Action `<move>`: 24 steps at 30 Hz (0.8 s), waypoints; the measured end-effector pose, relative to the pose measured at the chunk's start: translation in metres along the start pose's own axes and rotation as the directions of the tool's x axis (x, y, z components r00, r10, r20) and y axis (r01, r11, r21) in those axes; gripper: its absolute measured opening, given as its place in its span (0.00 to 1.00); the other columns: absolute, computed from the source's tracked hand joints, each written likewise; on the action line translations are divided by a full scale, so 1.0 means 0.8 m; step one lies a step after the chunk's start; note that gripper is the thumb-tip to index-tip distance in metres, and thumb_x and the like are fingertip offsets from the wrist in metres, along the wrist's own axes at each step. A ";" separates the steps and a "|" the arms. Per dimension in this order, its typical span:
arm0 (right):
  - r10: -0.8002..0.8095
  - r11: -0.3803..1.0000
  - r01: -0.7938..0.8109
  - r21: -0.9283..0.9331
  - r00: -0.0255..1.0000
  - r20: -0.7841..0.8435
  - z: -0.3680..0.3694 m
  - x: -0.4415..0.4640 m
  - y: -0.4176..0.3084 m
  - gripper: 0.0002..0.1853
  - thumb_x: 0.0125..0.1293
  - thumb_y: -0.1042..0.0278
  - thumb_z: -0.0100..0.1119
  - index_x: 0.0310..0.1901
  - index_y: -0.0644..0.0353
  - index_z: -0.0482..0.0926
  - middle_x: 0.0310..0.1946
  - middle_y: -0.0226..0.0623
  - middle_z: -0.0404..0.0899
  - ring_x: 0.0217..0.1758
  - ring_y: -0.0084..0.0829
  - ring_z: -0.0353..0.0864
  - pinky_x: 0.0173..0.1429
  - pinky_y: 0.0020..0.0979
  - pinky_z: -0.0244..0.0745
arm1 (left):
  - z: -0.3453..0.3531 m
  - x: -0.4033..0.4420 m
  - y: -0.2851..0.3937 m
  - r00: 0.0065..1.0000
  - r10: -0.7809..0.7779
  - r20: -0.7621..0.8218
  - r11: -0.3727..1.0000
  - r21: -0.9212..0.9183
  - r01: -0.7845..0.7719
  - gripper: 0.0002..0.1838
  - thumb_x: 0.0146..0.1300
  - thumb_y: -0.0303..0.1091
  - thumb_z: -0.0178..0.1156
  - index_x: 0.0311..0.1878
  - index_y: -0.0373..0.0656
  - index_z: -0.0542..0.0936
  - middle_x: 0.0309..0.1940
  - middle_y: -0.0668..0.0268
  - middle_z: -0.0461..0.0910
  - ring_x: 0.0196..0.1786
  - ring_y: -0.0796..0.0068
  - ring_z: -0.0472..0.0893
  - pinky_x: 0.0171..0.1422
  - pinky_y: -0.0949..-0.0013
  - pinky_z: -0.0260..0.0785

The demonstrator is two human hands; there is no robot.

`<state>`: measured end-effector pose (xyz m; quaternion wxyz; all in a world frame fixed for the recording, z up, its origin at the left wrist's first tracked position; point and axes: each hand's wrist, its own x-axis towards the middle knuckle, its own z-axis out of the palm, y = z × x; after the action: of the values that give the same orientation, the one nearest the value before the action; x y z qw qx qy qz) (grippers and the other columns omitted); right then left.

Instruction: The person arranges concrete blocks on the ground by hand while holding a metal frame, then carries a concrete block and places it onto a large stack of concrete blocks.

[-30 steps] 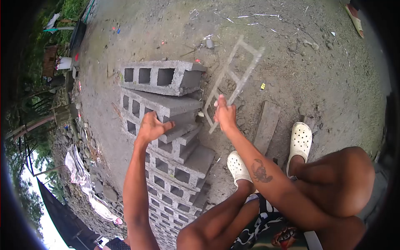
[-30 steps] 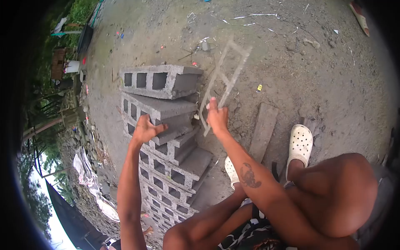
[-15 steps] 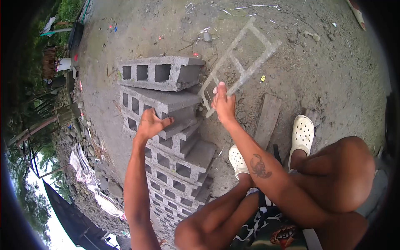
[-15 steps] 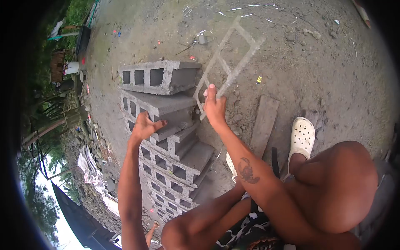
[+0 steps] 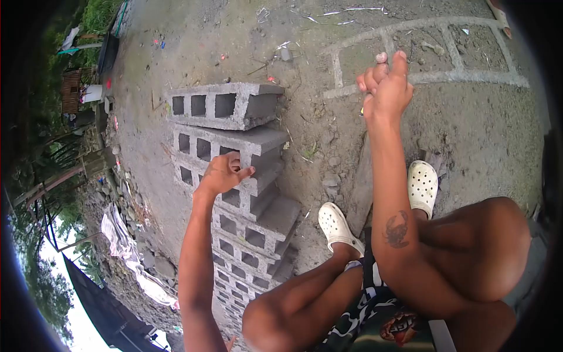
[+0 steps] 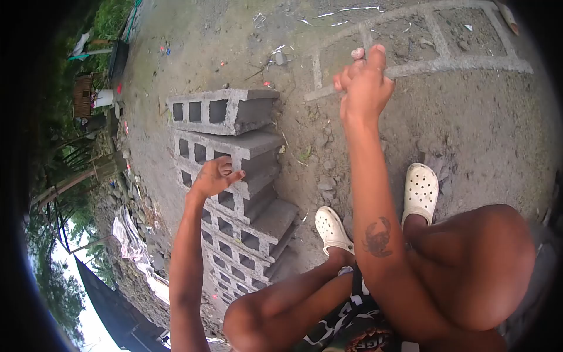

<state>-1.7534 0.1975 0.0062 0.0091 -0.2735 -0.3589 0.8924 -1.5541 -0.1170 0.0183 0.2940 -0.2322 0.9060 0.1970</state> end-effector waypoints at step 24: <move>-0.116 0.981 0.098 -0.166 0.988 -0.103 -0.124 0.037 -0.125 0.24 0.75 0.47 0.50 0.33 0.64 0.73 0.13 0.19 0.52 0.13 0.17 0.52 0.22 0.28 0.58 | -0.048 0.058 0.169 0.995 0.094 -0.027 0.876 -0.472 -0.095 0.27 0.46 0.31 0.77 0.45 0.22 0.79 0.43 0.58 0.85 0.44 0.71 0.82 0.53 0.68 0.74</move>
<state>-1.7477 0.3412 -0.0025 0.0552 -0.3032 -0.4425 0.8421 -1.6767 -0.0398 0.0480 0.2168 -0.2527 0.8414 0.4257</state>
